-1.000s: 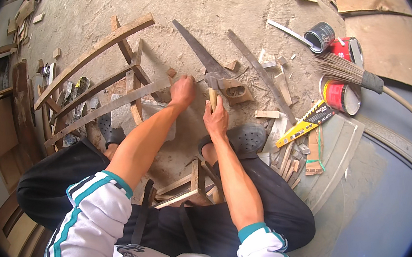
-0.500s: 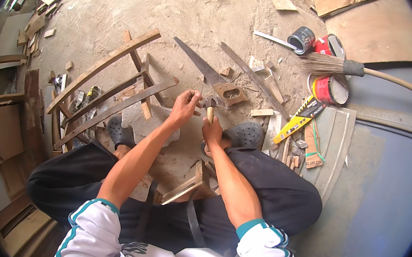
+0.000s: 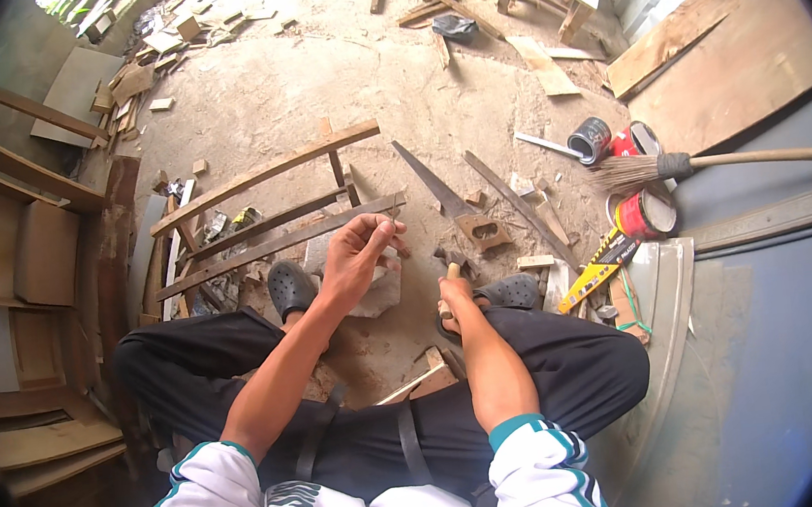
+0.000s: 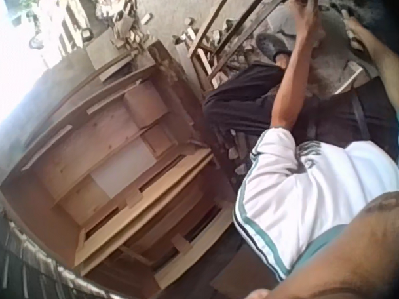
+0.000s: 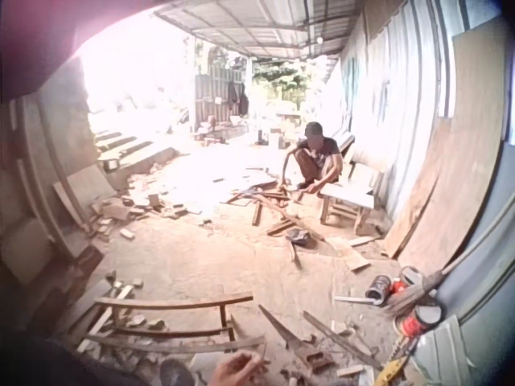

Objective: The person sits on the floor and assembles a wooden chair frame by hammering nails into the joints. They then pick up a rectangular wooden board and hammer nails into it, preparing it for attachment to the frame.

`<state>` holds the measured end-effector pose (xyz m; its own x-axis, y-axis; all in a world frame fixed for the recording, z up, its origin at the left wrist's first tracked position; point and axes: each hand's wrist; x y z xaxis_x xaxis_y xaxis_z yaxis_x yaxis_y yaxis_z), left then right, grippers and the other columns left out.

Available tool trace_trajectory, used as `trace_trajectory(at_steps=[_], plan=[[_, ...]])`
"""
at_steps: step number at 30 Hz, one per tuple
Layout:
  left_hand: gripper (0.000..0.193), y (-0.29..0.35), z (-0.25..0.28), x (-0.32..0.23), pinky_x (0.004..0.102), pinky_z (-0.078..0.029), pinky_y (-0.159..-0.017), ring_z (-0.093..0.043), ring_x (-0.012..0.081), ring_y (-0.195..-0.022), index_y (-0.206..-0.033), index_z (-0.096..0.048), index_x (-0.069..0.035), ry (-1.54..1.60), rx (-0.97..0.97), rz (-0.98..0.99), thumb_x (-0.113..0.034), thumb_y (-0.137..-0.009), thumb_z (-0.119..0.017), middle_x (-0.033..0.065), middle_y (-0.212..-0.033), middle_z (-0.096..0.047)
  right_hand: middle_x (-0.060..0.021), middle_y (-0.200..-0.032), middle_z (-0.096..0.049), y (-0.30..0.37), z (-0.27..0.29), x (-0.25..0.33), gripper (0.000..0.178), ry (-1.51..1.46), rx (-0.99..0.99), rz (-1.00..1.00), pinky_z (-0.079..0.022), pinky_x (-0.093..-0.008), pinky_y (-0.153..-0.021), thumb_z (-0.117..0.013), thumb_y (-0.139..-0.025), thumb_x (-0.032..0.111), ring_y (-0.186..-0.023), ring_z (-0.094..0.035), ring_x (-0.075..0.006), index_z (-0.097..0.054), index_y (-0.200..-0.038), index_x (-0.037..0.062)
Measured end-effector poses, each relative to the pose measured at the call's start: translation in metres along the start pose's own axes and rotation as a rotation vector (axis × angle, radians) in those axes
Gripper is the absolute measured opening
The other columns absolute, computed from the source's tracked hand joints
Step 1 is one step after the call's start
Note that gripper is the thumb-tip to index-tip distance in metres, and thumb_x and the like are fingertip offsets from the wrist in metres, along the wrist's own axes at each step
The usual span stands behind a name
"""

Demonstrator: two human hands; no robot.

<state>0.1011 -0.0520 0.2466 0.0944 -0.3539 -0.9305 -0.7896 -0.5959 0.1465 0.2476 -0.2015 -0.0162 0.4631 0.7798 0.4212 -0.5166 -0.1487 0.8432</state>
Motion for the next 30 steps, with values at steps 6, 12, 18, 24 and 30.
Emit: trace_trajectory(at_steps=[6, 12, 18, 24, 30], plan=[[0.021, 0.022, 0.004, -0.040, 0.0252, -0.057, -0.068, -0.065, 0.0119, -0.093, -0.107, -0.062, -0.004, 0.123, -0.008, -0.076, -0.024, -0.101, -0.060, 0.0064, -0.108, -0.069, -0.0165, -0.080, -0.065, 0.004, 0.007, 0.000, 0.028, -0.049, 0.033, 0.037, -0.053, -0.0380, -0.045, -0.069, -0.088, 0.016, -0.056, -0.065, -0.0253, -0.061, -0.096, -0.0089], [0.016, 0.035, 0.005, -0.066, 0.0256, -0.057, -0.065, -0.066, 0.0133, -0.092, -0.102, -0.062, -0.006, 0.232, -0.009, -0.062, -0.022, -0.100, -0.061, 0.0066, -0.106, -0.069, -0.0113, -0.068, -0.056, 0.019, 0.022, 0.024, 0.021, -0.213, 0.162, -0.061, -0.049, -0.0348, -0.039, -0.067, -0.091, 0.015, -0.051, -0.057, -0.0217, -0.057, -0.094, -0.0031], [0.006, 0.024, 0.024, -0.065, 0.0258, -0.057, -0.061, -0.067, 0.0136, -0.083, -0.097, -0.060, -0.006, 0.323, -0.057, -0.122, -0.011, -0.096, -0.063, 0.0071, -0.091, -0.068, -0.0049, -0.064, -0.043, -0.014, 0.054, 0.054, 0.009, -0.076, 0.244, -0.212, -0.037, -0.0277, -0.038, -0.058, -0.092, 0.011, -0.048, -0.041, -0.0142, -0.052, -0.093, 0.0043], [0.009, 0.015, 0.075, -0.086, 0.0272, -0.056, -0.058, -0.063, 0.0119, -0.071, -0.098, -0.062, -0.005, 0.134, -0.288, -0.190, -0.007, -0.093, -0.054, 0.0051, -0.082, -0.063, -0.0055, -0.057, -0.048, 0.028, 0.038, 0.093, 0.020, 0.561, 0.172, 0.033, -0.037, -0.0333, -0.039, -0.057, -0.090, 0.019, -0.045, -0.045, -0.0171, -0.057, -0.073, 0.0081], [0.022, -0.001, 0.105, -0.062, 0.0256, -0.056, -0.067, -0.064, 0.0109, -0.075, -0.108, -0.067, 0.003, 0.015, -0.402, -0.123, -0.010, -0.094, -0.058, 0.0042, -0.087, -0.065, -0.0131, -0.060, -0.053, 0.020, 0.013, 0.078, 0.020, 0.395, 0.186, 0.169, -0.038, -0.0375, -0.039, -0.051, -0.088, 0.015, -0.046, -0.050, -0.0230, -0.056, -0.075, -0.0010]])
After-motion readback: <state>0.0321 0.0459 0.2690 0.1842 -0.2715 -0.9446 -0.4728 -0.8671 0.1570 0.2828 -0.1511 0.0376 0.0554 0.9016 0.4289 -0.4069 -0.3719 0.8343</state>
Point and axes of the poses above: each hand's wrist, its own y-axis away from the middle knuckle, its own z-axis out of the back of the hand, x = y × z
